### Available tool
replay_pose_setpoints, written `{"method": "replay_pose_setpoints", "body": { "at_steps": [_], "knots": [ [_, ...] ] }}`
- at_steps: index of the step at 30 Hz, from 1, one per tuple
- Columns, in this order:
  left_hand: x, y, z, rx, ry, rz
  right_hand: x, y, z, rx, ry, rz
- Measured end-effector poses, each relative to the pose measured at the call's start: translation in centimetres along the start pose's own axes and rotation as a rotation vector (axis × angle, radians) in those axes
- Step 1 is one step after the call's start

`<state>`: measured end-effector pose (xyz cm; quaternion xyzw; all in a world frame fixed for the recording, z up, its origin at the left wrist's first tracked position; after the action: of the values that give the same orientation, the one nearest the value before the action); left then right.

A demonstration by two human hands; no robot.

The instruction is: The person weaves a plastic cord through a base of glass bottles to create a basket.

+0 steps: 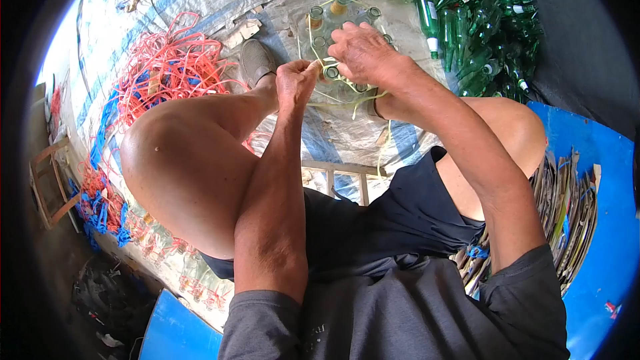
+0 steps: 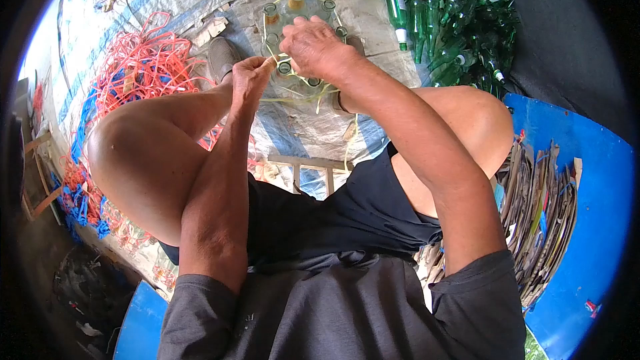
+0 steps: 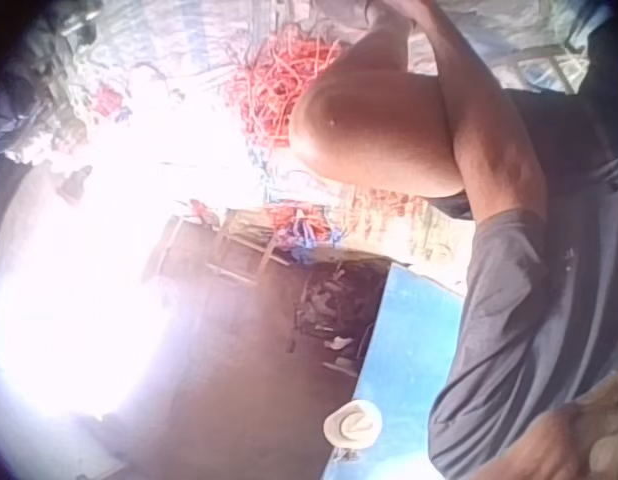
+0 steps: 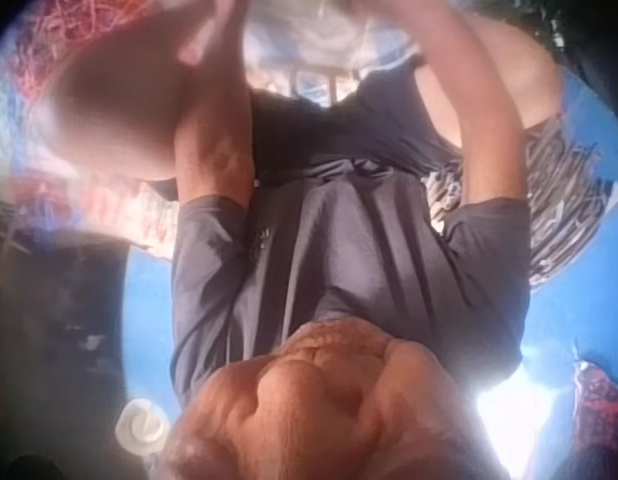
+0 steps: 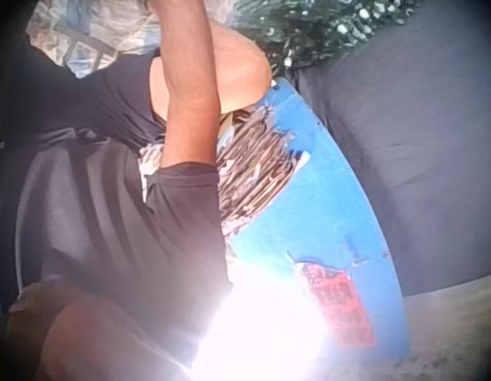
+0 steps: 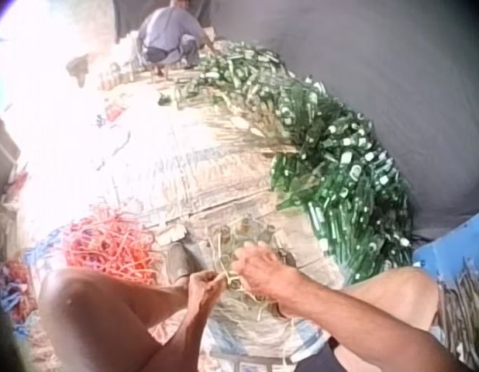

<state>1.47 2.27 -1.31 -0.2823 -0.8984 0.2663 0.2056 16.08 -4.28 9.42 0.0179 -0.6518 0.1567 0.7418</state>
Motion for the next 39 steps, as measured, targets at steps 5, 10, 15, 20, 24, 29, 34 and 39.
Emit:
{"method": "replay_pose_setpoints", "body": {
  "at_steps": [5,10,15,20,24,29,34,39],
  "knots": [
    [0.2,-1.5,-1.5,-0.031,-0.02,0.037,1.2,-1.0,-0.6,-0.122,0.175,0.04],
    [-0.5,-0.8,-1.5,-0.059,-0.072,0.075,1.0,-1.3,-1.7,-0.244,0.258,0.1],
    [-0.3,-0.6,-1.2,-0.068,-0.11,0.122,2.2,-1.7,-1.7,-0.401,0.321,0.278],
    [-1.1,-0.7,-1.5,-0.074,-0.097,0.138,1.0,-2.7,-2.9,-0.339,0.278,0.082],
    [-0.5,-0.6,-1.1,-0.08,-0.075,0.139,1.6,-2.4,-2.5,-0.343,0.306,0.151],
    [-0.4,-0.7,-1.5,-0.069,-0.04,0.162,1.8,-2.6,-3.1,-0.388,0.331,0.196],
    [-0.5,-0.7,-1.4,-0.06,-0.064,0.167,1.3,-2.9,-3.6,-0.407,0.311,0.168],
    [-0.3,-1.2,-1.7,-0.051,-0.057,0.169,1.5,-3.4,-4.2,-0.46,0.317,0.218]
  ]
}}
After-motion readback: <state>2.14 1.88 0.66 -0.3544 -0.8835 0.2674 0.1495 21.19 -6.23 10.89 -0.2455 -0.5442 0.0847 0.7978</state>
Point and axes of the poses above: each hand's wrist, its own y-axis towards the middle knuckle, its own x-axis out of the back of the hand, z = x × y, the point moved 3 cm from there along y, towards the middle knuckle, and after that the axes turned 11 degrees about x, right-handed, at the moved point
